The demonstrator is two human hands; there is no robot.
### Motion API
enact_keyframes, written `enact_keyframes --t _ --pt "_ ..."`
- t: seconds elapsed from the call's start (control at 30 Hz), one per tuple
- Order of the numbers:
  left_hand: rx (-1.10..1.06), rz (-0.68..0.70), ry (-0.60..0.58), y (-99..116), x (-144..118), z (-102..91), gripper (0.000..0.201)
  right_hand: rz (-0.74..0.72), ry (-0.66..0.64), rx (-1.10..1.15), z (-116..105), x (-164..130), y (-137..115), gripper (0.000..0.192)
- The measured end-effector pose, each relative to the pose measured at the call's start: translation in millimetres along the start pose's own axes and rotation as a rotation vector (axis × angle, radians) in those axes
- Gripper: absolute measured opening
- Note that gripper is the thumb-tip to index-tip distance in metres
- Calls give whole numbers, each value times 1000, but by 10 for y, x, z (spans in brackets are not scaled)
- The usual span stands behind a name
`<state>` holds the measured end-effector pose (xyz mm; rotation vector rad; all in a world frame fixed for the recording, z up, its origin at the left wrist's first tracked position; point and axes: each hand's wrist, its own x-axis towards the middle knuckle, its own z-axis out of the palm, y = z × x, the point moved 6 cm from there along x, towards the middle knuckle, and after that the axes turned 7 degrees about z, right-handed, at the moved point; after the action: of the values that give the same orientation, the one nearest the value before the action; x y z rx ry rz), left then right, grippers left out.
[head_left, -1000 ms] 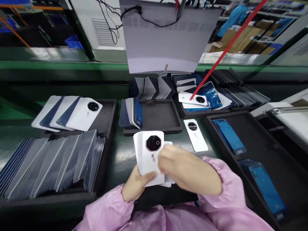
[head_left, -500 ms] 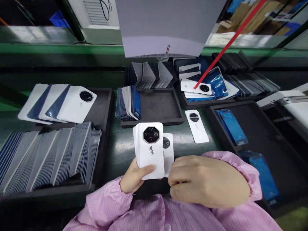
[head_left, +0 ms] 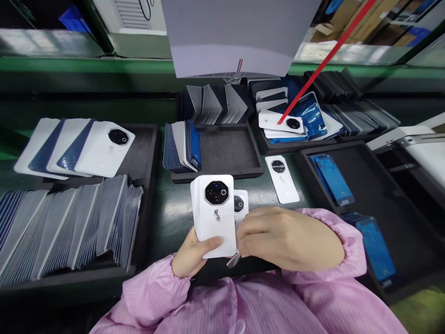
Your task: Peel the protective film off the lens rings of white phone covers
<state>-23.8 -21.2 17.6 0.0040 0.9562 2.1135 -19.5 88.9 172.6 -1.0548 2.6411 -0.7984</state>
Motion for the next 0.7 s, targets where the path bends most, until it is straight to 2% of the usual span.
enact_keyframes --t 0.07,0.2,0.3,0.37,0.53,0.7 --pt "14 -5 7 15 -4 11 38 26 133 55 -94 20 68 20" --pt "39 -25 -4 24 -17 32 37 277 593 113 -335 19 411 11" --pt "41 -28 -14 19 -17 29 39 392 762 132 -388 13 610 9" --pt "36 -26 -21 15 -13 26 39 402 756 166 -376 39 673 8" --pt "36 -38 -16 7 -12 15 39 411 643 204 -302 117 713 7" --pt "41 -37 -4 1 -18 5 38 368 557 205 -197 213 711 7"
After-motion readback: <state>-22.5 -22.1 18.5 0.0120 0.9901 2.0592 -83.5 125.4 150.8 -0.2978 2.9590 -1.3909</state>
